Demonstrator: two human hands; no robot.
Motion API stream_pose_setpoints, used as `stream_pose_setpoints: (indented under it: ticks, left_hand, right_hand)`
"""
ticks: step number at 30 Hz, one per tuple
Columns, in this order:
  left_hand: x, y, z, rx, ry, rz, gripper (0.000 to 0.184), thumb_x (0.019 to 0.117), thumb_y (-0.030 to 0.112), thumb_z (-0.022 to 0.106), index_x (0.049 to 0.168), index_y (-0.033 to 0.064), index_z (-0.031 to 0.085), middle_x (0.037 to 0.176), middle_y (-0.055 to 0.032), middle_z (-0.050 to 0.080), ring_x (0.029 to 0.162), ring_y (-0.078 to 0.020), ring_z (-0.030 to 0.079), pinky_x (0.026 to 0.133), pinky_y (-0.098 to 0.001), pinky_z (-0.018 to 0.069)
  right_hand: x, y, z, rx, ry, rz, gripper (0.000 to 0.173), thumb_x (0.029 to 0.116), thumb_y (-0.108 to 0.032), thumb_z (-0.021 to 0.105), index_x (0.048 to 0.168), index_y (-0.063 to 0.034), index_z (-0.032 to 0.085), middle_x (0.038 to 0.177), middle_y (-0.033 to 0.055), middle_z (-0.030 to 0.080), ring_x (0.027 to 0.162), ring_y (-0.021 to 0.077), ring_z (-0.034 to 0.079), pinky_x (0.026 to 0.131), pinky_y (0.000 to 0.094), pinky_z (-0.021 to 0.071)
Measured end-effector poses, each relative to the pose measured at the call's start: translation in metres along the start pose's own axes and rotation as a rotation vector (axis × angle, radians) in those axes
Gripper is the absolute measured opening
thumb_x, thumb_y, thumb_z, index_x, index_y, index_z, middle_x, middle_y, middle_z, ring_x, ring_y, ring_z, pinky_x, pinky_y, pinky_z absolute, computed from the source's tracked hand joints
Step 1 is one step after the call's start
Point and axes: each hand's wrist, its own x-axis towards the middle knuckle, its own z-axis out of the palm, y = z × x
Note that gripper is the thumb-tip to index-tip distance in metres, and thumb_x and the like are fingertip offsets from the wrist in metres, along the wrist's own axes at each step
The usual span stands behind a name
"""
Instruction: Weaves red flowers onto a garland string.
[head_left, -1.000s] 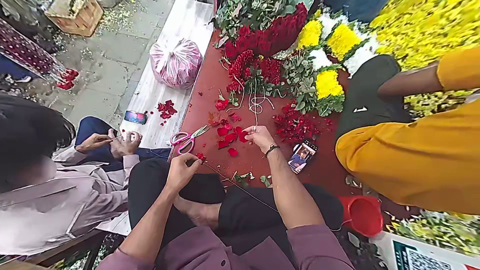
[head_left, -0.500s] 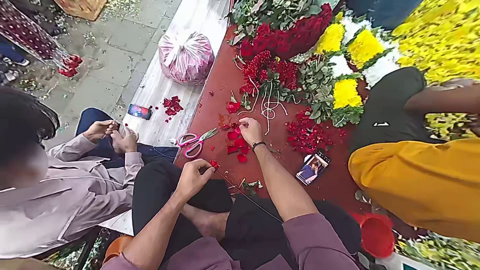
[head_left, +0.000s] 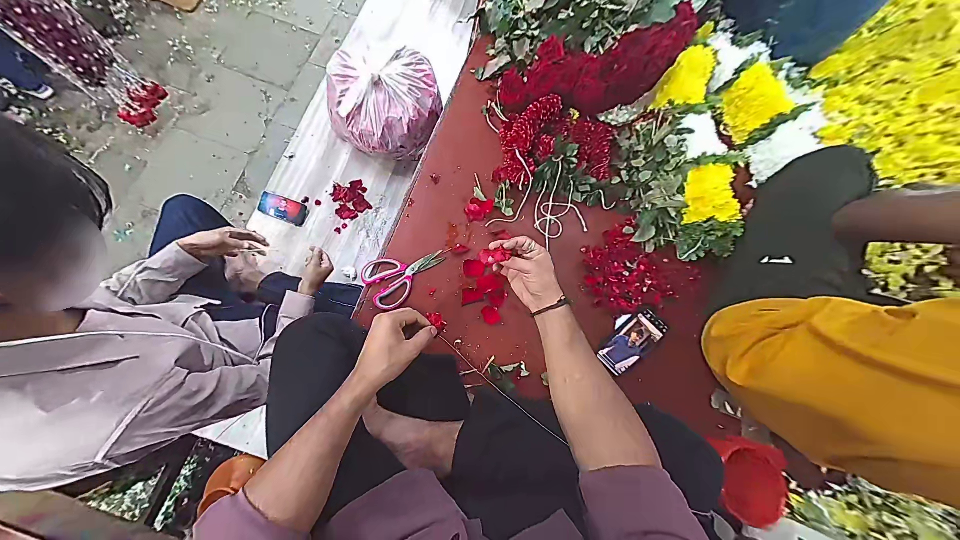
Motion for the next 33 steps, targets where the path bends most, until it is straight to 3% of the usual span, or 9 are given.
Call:
stream_pose_setpoints:
  ticks: [5,10,14,16,19,22,24,29,33]
  left_hand:
    - [-0.005,0.001,-0.002,0.034,0.052,-0.001,0.016,0.0957,0.029,0.069,0.090,0.0161,0.078,0.087,0.0072,0.074,0.078,-0.0014,0.068,0.075,-0.0272,0.0583]
    - [-0.010,0.002,0.001,0.031,0.019,0.009,0.016,0.0953,0.029,0.069,0.091,0.0156,0.078,0.089,0.0067,0.074,0.083,-0.0018,0.068,0.079,-0.0261,0.0577]
    - [-0.009,0.003,0.003,0.031,-0.002,0.037,0.017,0.0955,0.029,0.069,0.091,0.0149,0.078,0.090,0.0063,0.074,0.084,-0.0017,0.068,0.079,-0.0256,0.0574]
    - [-0.010,0.005,0.005,0.033,-0.011,0.041,0.017,0.0957,0.029,0.069,0.091,0.0147,0.078,0.090,0.0064,0.074,0.084,-0.0013,0.068,0.079,-0.0251,0.0573]
    - [-0.011,0.005,0.006,0.032,-0.019,0.054,0.017,0.0957,0.028,0.069,0.091,0.0146,0.078,0.089,0.0060,0.073,0.084,-0.0010,0.067,0.079,-0.0242,0.0567]
    - [-0.009,0.002,0.004,0.048,-0.021,0.045,0.018,0.0958,0.030,0.069,0.092,0.0149,0.078,0.091,0.0063,0.073,0.086,-0.0012,0.068,0.081,-0.0245,0.0570]
    - [-0.010,0.000,0.002,0.053,-0.013,0.039,0.018,0.0958,0.029,0.069,0.092,0.0147,0.078,0.091,0.0064,0.073,0.086,-0.0010,0.067,0.081,-0.0243,0.0568]
    - [-0.004,-0.001,-0.002,0.032,-0.008,0.027,0.018,0.0963,0.029,0.069,0.092,0.0148,0.078,0.090,0.0063,0.073,0.085,-0.0008,0.067,0.080,-0.0234,0.0566]
    - [-0.001,-0.002,-0.002,-0.002,-0.032,0.008,0.017,0.0959,0.028,0.070,0.091,0.0145,0.078,0.090,0.0063,0.074,0.084,-0.0015,0.068,0.079,-0.0237,0.0573]
  right_hand:
    - [-0.010,-0.016,-0.009,-0.199,0.095,0.024,0.025,0.0839,0.012,0.058,0.103,-0.0010,0.068,0.094,0.0106,0.073,0.071,0.0142,0.066,0.061,0.0288,0.0573]
    - [-0.022,-0.045,-0.047,-0.291,0.655,0.104,0.032,0.0902,0.002,0.057,0.121,-0.0031,0.064,0.095,0.0092,0.072,0.065,0.0141,0.064,0.056,0.0293,0.0540]
    - [-0.033,-0.048,-0.083,-0.388,1.076,0.099,0.061,0.0906,-0.008,0.067,0.148,-0.0081,0.046,0.130,0.0170,0.061,0.103,0.0251,0.065,0.080,0.0405,0.0554]
    - [-0.034,-0.041,-0.085,-0.728,1.011,0.031,0.059,0.0838,-0.003,0.072,0.139,0.0012,0.054,0.133,0.0241,0.060,0.120,0.0341,0.060,0.100,0.0487,0.0518]
    - [-0.020,-0.021,-0.053,-1.174,0.447,-0.010,0.022,0.0951,-0.009,0.065,0.114,-0.0017,0.073,0.117,0.0190,0.071,0.110,0.0333,0.068,0.099,0.0533,0.0539]
    - [0.004,0.014,-0.018,-1.374,0.038,-0.080,0.024,0.0907,-0.008,0.067,0.113,-0.0118,0.077,0.122,0.0116,0.070,0.118,0.0326,0.063,0.101,0.0579,0.0498]
    - [0.017,0.031,-0.005,-1.442,0.037,-0.092,0.036,0.0863,-0.008,0.069,0.122,-0.0150,0.074,0.132,0.0105,0.065,0.125,0.0357,0.058,0.100,0.0621,0.0470]
    - [0.035,0.057,-0.008,-1.363,0.200,-0.075,0.045,0.0987,-0.017,0.052,0.143,-0.0144,0.062,0.156,0.0093,0.048,0.147,0.0327,0.040,0.115,0.0602,0.0361]
    - [0.026,0.057,-0.010,-1.277,0.106,-0.161,0.031,0.1003,-0.011,0.049,0.116,-0.0064,0.075,0.139,0.0091,0.064,0.137,0.0267,0.054,0.116,0.0491,0.0399]
